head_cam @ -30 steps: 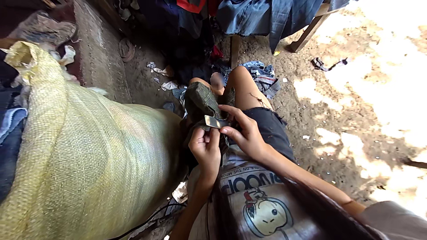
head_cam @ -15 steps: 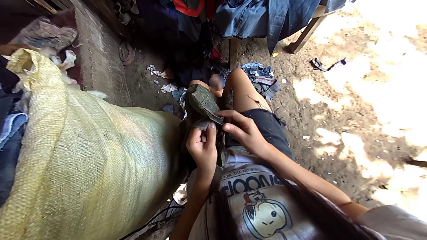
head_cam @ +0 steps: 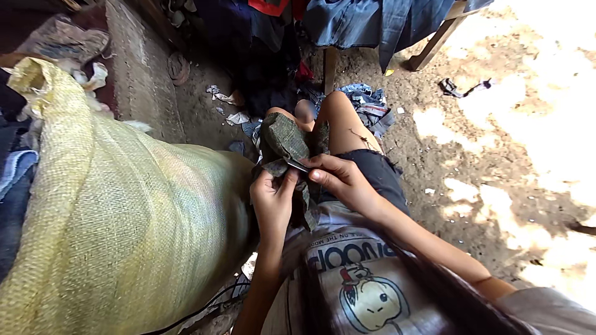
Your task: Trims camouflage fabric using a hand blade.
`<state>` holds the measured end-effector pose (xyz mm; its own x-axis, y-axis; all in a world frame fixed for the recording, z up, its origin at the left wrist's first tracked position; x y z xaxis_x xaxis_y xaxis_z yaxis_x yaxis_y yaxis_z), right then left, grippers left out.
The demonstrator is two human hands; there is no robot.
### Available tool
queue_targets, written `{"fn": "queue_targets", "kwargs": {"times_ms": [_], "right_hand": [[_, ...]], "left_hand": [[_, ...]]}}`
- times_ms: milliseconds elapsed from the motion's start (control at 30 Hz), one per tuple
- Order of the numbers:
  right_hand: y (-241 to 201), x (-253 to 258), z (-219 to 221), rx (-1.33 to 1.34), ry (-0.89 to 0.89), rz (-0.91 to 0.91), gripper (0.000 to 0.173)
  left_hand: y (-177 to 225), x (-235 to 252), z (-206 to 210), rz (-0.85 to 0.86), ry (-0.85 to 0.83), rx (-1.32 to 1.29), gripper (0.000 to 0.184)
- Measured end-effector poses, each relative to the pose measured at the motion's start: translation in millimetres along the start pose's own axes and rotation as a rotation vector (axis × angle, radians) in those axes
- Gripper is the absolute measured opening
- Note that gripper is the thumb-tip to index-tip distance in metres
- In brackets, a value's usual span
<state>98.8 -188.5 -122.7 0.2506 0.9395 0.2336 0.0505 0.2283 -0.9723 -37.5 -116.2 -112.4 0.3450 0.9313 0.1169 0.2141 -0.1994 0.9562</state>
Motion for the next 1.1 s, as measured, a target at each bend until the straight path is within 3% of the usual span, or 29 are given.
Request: {"fn": "queue_targets", "kwargs": {"times_ms": [233, 367, 467, 633, 833, 933, 1033, 1100], "right_hand": [[6.1, -6.6, 6.1, -0.189, 0.068, -0.028, 0.043], [5.6, -10.2, 6.2, -0.23, 0.157, -0.079, 0.04], [5.9, -7.3, 8.7, -0.045, 0.149, -0.053, 0.033], [26.0, -3.6, 13.5, 0.351, 0.137, 0.232, 0.017], [37.1, 1.1, 17.1, 0.6, 0.074, 0.515, 0.03], [30.5, 7.1, 9.5, 0.467, 0.087, 0.388, 0.027], [11.9, 10.2, 1.2, 0.125, 0.114, 0.11, 0.016], [0.0, 9.8, 2.9, -0.086, 0.097, -0.019, 0.021]], "left_hand": [[-6.9, -13.3, 4.0, -0.039, 0.188, -0.157, 0.013], [-2.1, -20.2, 8.3, 0.05, 0.274, -0.126, 0.011], [1.6, -20.9, 7.0, 0.192, 0.299, -0.034, 0.007], [-1.5, -22.7, 8.9, 0.301, 0.277, 0.076, 0.006], [-7.8, -18.0, 14.7, 0.26, 0.226, 0.035, 0.009], [-12.2, -11.7, 15.8, 0.123, 0.163, -0.021, 0.008], [-12.4, -3.6, 16.8, -0.003, -0.014, 0.003, 0.006], [-7.8, -0.9, 14.4, -0.032, -0.092, 0.083, 0.009]]}}
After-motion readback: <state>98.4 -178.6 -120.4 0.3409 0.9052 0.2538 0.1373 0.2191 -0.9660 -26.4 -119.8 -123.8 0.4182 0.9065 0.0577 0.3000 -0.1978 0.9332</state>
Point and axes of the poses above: each hand's wrist, its own x-axis towards the middle knuckle, its own z-axis out of the palm, y = z × x, the point moved 9 cm from there along x, towards the middle knuckle, and after that the axes turned 8 degrees about x, right-handed, at the moved point
